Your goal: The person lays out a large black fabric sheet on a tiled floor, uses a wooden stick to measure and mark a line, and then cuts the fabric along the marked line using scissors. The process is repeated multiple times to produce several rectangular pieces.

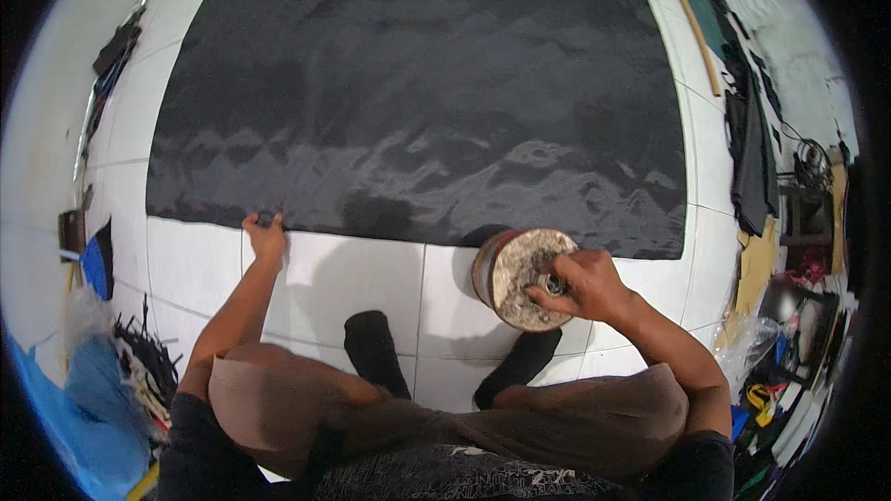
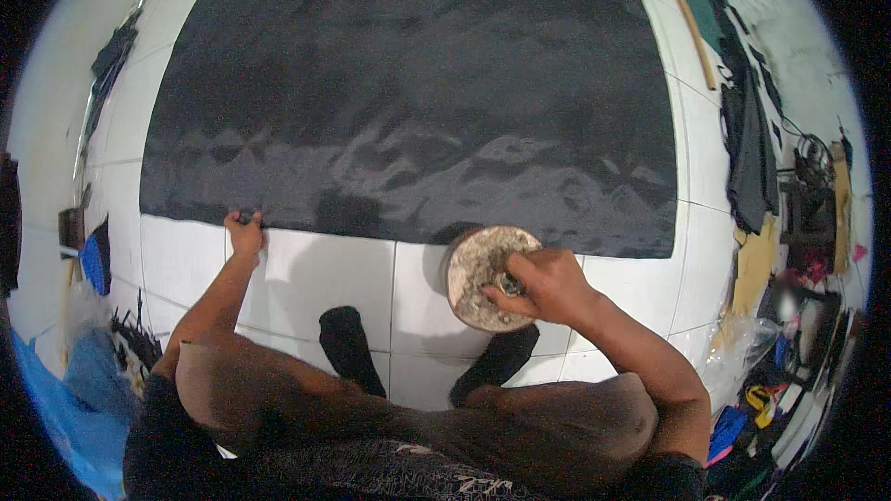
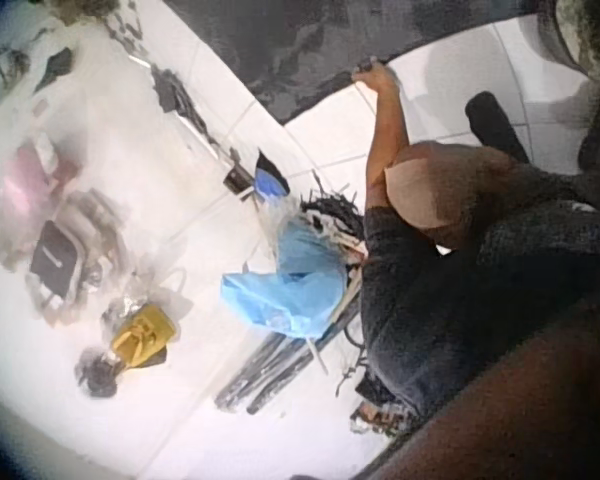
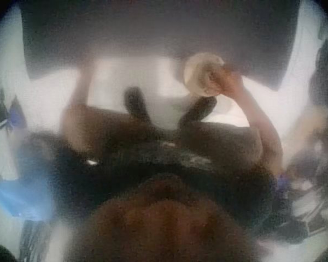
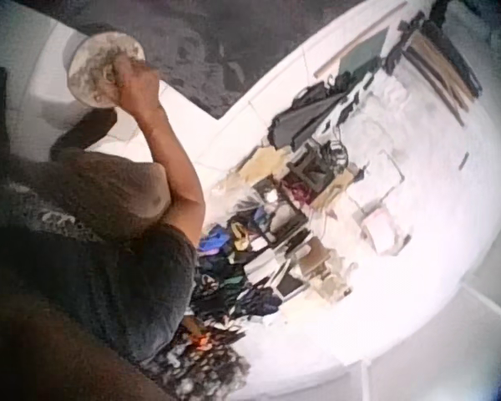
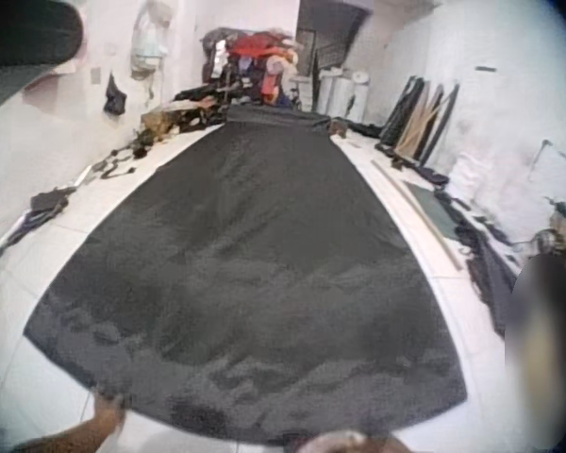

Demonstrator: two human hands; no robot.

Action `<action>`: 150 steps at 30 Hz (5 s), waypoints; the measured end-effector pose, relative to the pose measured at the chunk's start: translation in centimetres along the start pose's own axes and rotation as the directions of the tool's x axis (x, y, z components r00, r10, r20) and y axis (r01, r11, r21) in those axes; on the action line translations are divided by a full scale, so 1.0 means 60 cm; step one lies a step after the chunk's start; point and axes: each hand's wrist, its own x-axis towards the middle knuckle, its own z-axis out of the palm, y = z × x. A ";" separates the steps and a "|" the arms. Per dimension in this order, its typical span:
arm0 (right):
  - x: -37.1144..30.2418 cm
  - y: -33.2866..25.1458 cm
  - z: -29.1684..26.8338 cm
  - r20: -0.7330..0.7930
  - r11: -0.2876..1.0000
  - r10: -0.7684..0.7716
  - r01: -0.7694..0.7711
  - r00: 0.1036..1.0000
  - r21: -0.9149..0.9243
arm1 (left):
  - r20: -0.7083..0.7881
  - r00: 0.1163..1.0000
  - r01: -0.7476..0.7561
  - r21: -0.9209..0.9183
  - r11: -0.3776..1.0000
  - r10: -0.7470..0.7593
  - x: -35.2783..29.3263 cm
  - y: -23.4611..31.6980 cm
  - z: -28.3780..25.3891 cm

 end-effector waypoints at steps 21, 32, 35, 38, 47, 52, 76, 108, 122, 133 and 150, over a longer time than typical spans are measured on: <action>0.076 0.094 -0.133 0.311 0.908 0.363 -0.408 0.878 0.091 | 0.556 0.752 -0.650 0.539 0.535 0.354 -0.164 0.243 -0.020; -0.387 -0.355 -0.447 0.364 0.004 0.931 -0.994 0.042 0.106 | 0.827 0.531 -0.449 0.458 0.767 -0.183 -0.595 0.663 -0.254; -0.512 -0.412 -0.499 0.280 -0.124 0.958 -0.974 -0.067 0.191 | 0.815 0.526 -0.642 0.567 0.515 -0.243 -0.556 0.670 -0.307; -0.590 -0.389 -0.555 0.347 -0.253 0.924 -0.939 -0.162 0.234 | 0.973 0.010 -0.967 -0.049 -0.250 -0.231 -0.418 0.648 -0.385; -0.818 -0.121 -0.716 0.368 -0.270 0.911 -0.945 -0.188 0.184 | 0.481 0.686 -0.421 0.874 0.242 -0.545 -0.745 0.839 -0.149; -0.741 0.217 -0.847 -0.107 -0.032 0.990 -0.885 -0.092 0.464 | 0.910 0.267 -0.900 0.353 0.256 -0.317 -0.878 0.877 -0.008; -0.440 0.908 -1.276 0.418 -0.360 0.896 -0.797 -0.150 0.485 | 0.664 0.682 -0.521 0.147 0.841 0.306 -0.874 2.044 1.023; 0.487 2.314 -1.990 0.437 0.142 0.882 -0.984 0.174 0.104 | 0.211 0.974 -0.085 -0.010 0.996 0.085 -0.219 2.866 1.727; 1.309 3.032 -2.492 -0.057 0.623 0.761 -0.703 0.647 0.344 | 0.390 0.724 0.510 0.251 0.823 -0.568 -0.308 2.705 2.093; 1.860 2.857 -2.421 0.486 0.940 0.140 -0.270 0.863 0.209 | 0.082 0.994 0.089 -0.252 0.964 -0.070 0.115 3.431 2.159; 2.224 3.091 -2.490 0.920 0.790 -0.367 0.566 0.134 0.233 | 0.045 0.889 0.426 0.287 0.858 -0.457 -0.050 3.636 2.567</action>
